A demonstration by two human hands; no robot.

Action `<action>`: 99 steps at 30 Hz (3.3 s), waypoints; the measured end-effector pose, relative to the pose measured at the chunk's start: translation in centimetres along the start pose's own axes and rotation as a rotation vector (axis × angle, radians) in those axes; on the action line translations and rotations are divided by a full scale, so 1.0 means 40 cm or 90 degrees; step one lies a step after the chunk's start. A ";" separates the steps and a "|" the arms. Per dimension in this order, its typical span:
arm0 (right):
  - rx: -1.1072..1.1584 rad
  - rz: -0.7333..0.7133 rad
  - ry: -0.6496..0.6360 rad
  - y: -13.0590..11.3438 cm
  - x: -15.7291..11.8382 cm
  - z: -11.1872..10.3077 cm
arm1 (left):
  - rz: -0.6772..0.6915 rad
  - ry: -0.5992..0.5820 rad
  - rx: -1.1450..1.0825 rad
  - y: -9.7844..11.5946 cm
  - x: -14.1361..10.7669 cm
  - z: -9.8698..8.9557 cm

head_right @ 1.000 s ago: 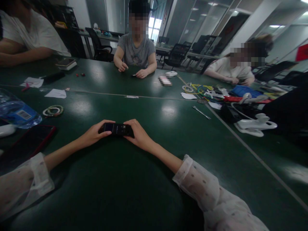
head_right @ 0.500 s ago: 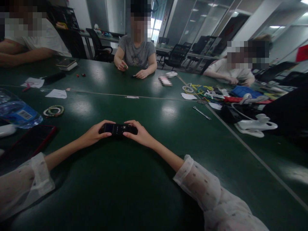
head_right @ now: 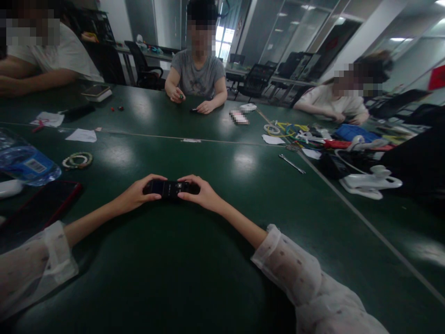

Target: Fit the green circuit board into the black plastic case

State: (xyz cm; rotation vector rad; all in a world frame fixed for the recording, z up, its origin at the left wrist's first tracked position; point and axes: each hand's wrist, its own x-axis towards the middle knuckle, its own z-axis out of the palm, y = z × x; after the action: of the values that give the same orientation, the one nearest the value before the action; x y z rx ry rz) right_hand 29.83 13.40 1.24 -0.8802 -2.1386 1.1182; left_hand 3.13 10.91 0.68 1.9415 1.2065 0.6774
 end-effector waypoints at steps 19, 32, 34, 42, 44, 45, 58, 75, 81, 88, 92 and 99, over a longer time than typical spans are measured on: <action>-0.073 0.028 0.063 0.008 -0.007 0.012 | -0.009 0.038 0.008 0.011 -0.006 0.005; -0.086 -0.012 0.086 0.036 -0.009 0.018 | -0.028 0.041 0.023 0.008 -0.003 0.010; -0.090 -0.019 0.093 0.036 -0.009 0.019 | -0.028 0.042 0.015 0.008 -0.002 0.011; -0.074 -0.046 0.093 0.028 -0.005 0.021 | -0.018 0.042 0.006 0.008 -0.002 0.009; -0.076 -0.050 0.095 0.028 -0.005 0.020 | -0.016 0.044 0.008 0.006 -0.002 0.009; -0.077 -0.051 0.097 0.028 -0.005 0.020 | -0.018 0.046 0.011 0.004 -0.002 0.009; -0.044 0.002 0.378 0.051 -0.009 0.019 | -0.022 0.040 0.085 -0.010 0.002 0.009; -0.114 0.087 0.397 0.121 -0.004 0.004 | -0.037 0.022 0.070 -0.001 -0.002 0.007; -0.210 0.074 0.397 0.126 -0.006 0.003 | -0.029 0.026 0.066 -0.009 0.000 0.009; -0.158 0.060 0.423 0.109 -0.001 0.007 | -0.032 0.024 0.066 -0.003 0.000 0.008; -0.104 -0.021 0.440 0.057 -0.009 0.018 | -0.028 0.024 0.071 0.001 -0.001 0.007; -0.174 -0.132 0.287 0.002 -0.025 0.034 | -0.029 0.038 0.094 -0.004 -0.002 0.009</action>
State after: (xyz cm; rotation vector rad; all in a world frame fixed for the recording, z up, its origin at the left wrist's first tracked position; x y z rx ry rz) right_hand 29.50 12.02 0.32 -0.9039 -1.9657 0.4737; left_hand 3.29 10.76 0.35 2.0197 1.3685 0.6423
